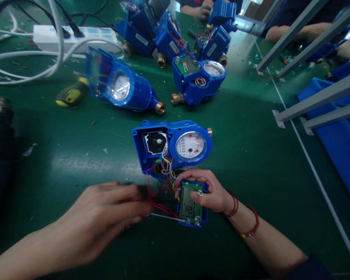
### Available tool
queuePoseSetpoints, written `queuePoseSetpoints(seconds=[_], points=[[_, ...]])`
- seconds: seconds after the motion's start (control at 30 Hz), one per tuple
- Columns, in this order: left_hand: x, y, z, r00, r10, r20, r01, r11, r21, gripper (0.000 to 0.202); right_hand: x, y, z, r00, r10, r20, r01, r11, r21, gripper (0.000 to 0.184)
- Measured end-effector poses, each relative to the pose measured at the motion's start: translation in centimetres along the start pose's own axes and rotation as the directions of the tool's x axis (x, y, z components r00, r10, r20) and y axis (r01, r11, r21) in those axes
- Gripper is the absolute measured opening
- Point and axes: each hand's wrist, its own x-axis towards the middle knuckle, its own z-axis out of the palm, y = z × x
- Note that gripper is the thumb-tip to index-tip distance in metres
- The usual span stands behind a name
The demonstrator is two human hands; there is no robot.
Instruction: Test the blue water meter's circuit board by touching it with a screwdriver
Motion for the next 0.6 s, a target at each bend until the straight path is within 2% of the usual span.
queuePoseSetpoints(seconds=[0.1, 0.33, 0.5, 0.6], points=[[-0.1, -0.1, -0.5, 0.993, 0.005, 0.115, -0.005, 1.000, 0.002, 0.029, 0.0, 0.0, 0.0, 1.000, -0.006, -0.011, 0.006, 1.000, -0.004, 0.038], [-1.0, -0.2, -0.3, 0.990, 0.039, 0.135, -0.050, 0.996, 0.078, 0.037, -0.1, 0.0, 0.0, 1.000, -0.014, -0.011, 0.013, 0.999, -0.046, 0.037], [-1.0, 0.3, -0.9, 0.989, 0.024, 0.143, -0.064, 0.957, 0.284, 0.038, -0.1, 0.1, 0.2, 1.000, -0.012, -0.006, 0.012, 0.997, -0.080, 0.038], [-0.5, 0.3, -1.3, 0.986, 0.065, 0.152, -0.103, 0.960, 0.262, 0.038, -0.2, 0.1, 0.3, 1.000, -0.016, -0.013, 0.015, 0.997, -0.082, 0.037]])
